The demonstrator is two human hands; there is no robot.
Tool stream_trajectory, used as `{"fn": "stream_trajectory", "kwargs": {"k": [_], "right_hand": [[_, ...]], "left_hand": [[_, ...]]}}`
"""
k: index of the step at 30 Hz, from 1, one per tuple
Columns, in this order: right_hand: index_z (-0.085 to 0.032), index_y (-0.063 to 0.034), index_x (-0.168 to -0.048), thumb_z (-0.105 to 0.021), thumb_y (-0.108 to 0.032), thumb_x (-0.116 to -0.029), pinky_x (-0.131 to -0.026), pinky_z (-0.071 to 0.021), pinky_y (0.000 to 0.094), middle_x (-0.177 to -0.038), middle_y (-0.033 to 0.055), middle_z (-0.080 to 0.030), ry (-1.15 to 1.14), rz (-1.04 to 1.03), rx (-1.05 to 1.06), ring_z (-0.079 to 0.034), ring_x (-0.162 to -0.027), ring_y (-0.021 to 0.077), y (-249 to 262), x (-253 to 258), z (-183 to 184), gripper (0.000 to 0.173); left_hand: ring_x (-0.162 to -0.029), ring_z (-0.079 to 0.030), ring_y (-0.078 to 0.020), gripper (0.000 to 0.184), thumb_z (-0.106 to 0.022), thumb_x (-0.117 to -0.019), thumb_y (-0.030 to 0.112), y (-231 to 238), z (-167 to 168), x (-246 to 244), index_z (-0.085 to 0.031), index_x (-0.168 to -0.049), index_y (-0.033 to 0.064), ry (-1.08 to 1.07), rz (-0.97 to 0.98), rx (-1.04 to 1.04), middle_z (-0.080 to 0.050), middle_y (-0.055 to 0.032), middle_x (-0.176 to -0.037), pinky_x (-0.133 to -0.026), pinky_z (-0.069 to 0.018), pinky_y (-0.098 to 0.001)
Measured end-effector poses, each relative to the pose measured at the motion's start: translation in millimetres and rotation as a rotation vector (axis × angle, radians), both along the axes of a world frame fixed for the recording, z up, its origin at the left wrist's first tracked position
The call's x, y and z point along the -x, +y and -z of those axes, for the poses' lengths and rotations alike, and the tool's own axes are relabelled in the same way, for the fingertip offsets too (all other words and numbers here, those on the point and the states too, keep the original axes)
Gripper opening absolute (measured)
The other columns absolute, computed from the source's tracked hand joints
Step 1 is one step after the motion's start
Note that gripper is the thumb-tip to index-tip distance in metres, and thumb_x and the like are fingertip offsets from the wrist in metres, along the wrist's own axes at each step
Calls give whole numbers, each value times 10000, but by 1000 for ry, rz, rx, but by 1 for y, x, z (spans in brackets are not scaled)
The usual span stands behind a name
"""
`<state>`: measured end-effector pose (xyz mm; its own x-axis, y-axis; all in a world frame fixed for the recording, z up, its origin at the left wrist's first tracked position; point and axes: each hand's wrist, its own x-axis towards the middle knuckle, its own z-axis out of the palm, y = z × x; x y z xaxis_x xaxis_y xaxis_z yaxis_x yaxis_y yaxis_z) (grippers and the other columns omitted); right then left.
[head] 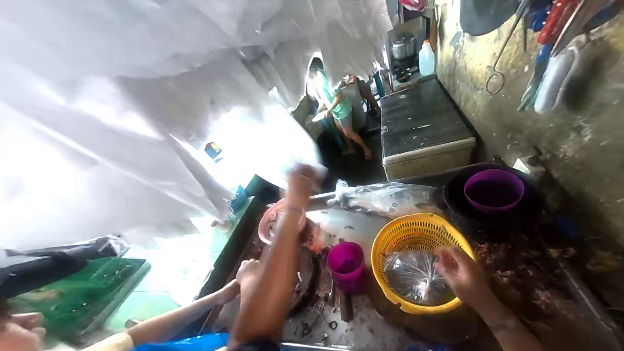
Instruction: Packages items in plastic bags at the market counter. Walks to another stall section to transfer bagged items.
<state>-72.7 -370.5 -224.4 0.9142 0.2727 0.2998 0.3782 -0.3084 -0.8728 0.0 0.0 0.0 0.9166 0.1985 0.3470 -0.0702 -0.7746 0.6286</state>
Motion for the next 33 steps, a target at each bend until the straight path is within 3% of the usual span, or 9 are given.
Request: {"fn": "stream_trajectory", "kwargs": {"k": [2,10,13,15,17,21,25,30,33], "right_hand": [[-354,-23,-1584,-766,-435,-873,-1072,-521,445,-1528,240,-456,9,-119,-57,-556,-1327,302,24,-12,-13,919],[-705,13,-1107,-518,-80,-1013,-900,-586,330,-1007,89,-728,5,-418,-136,-694,-953,115,33,53,-53,229],[-720,-59,-1006,-536,-238,-1045,-803,-559,210,-908,-25,-709,-22,-522,-178,-649,-858,-18,-12,53,-84,260],[-725,-91,-994,-582,-273,-1003,-734,-563,174,-856,-91,-690,-9,-304,-157,-629,-789,-64,-51,44,-95,232],[-716,-119,-988,-527,-213,-1006,-708,-561,161,-844,-121,-674,-22,-172,-170,-617,-760,-69,-83,31,-98,212],[-685,-131,-979,-470,-100,-998,-679,-567,170,-831,-131,-662,89,-140,-260,-621,-720,-48,-96,20,-84,218],[-695,-121,-1017,-468,-56,-990,-664,-574,172,-808,-127,-684,284,-234,-328,-631,-689,-38,-78,8,-61,237],[-632,76,-1221,-521,-257,-1073,-836,-579,317,-1061,138,-692,74,36,-104,-666,-903,118,-72,-11,-39,381],[-677,12,-1140,-642,-341,-1001,-790,-592,224,-1003,23,-725,112,-261,-82,-677,-878,18,-29,61,-65,381]], "left_hand": [[-839,-693,-161,412,-608,-987,53,-94,86,57,-479,-1363,-53,90,282,294,-698,-121,-1022,-768,-604,-356],[-1287,-560,-208,740,-842,-797,476,-143,126,181,-564,-1383,121,-222,460,50,-636,-84,-1340,-1103,-464,-425],[-751,-674,-120,396,-885,-769,356,-140,122,172,-717,-934,37,143,685,62,-715,-57,-832,-682,-566,-328],[-875,-673,-179,346,-811,-850,392,-125,129,165,-723,-800,61,246,733,-85,-718,-58,-906,-801,-573,-396],[-1149,-626,-207,281,-736,-933,333,-111,135,166,-772,-916,55,302,697,-36,-724,-64,-1145,-1022,-491,-455],[-717,-634,-82,302,-537,-1050,283,-116,132,184,-671,-1087,15,403,576,254,-661,-34,-806,-694,-553,-300],[-928,-694,-162,359,-776,-903,273,-111,130,210,-697,-1151,26,645,551,259,-727,-86,-1010,-876,-581,-417],[-774,-709,-103,242,-789,-833,95,-124,161,247,-668,-1022,4,156,2,511,-725,-29,-864,-744,-622,-312],[-853,-732,-127,429,-859,-757,84,-162,167,258,-642,-1103,-46,27,-174,670,-740,-80,-948,-807,-637,-325]]}}
